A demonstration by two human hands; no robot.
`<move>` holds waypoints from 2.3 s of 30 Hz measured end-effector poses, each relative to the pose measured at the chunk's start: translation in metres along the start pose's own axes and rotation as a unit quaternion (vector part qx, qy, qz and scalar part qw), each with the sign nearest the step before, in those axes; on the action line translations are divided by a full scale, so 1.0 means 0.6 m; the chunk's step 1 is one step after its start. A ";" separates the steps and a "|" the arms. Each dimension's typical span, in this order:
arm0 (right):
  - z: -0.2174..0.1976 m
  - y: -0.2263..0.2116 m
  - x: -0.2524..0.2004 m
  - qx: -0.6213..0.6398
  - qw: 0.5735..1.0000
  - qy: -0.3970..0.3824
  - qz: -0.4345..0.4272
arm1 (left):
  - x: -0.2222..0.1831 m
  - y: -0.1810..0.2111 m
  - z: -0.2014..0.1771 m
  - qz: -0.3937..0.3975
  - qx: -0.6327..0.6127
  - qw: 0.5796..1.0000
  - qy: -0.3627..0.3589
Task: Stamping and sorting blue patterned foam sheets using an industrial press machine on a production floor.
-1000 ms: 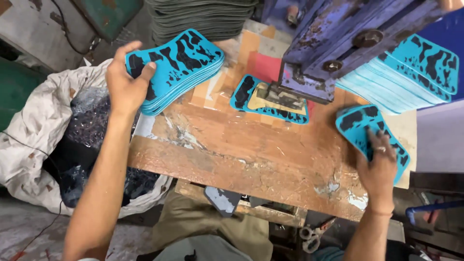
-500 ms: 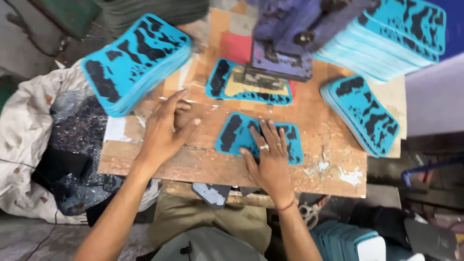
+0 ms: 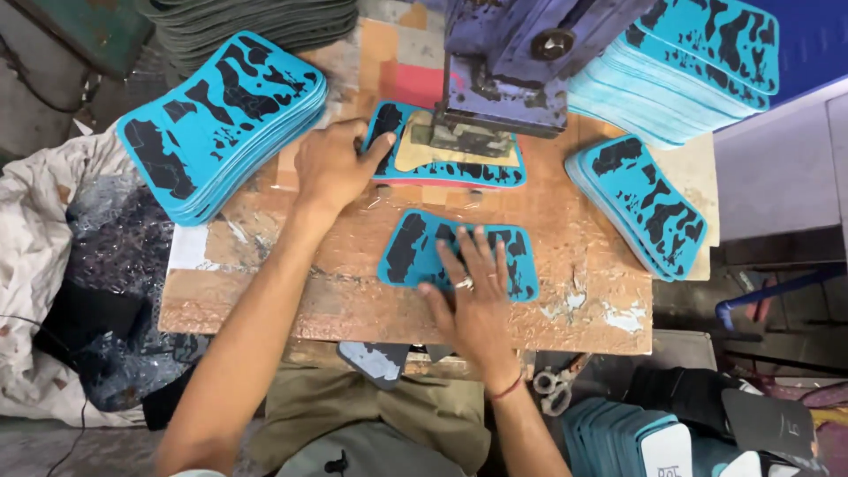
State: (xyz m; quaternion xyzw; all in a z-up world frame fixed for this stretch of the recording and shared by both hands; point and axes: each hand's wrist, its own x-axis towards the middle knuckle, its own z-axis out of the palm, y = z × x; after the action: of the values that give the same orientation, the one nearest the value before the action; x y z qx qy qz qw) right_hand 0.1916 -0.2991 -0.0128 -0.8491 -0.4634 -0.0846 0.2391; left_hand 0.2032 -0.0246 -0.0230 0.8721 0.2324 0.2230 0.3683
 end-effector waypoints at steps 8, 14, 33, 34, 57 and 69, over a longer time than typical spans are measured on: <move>-0.014 -0.049 -0.041 -0.061 0.996 -0.071 -0.011 | -0.177 -0.037 -0.134 -0.167 0.115 0.976 -0.078; 0.041 0.016 0.095 -0.106 0.990 -0.062 -0.076 | -0.248 -0.135 -0.286 -0.256 -0.120 0.942 -0.182; 0.027 -0.013 0.046 -0.009 0.995 -0.082 -0.049 | -0.249 -0.074 -0.222 -0.119 -0.059 0.982 -0.132; 0.020 -0.017 0.027 -0.004 0.996 -0.083 -0.045 | -0.252 -0.067 -0.223 -0.174 -0.016 0.973 -0.152; -0.029 0.005 -0.010 0.010 0.998 -0.053 -0.034 | -0.044 -0.173 -0.252 0.020 -0.206 0.959 0.196; -0.175 0.315 0.033 -0.151 0.983 0.035 0.101 | -0.209 -0.032 -0.186 0.012 0.005 0.985 0.171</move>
State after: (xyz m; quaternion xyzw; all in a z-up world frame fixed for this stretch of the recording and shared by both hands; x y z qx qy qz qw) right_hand 0.3673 -0.4211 0.0239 -0.9144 -0.3483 -0.1588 0.1318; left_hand 0.0366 -0.0241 0.0058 0.8254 0.2826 0.3726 0.3163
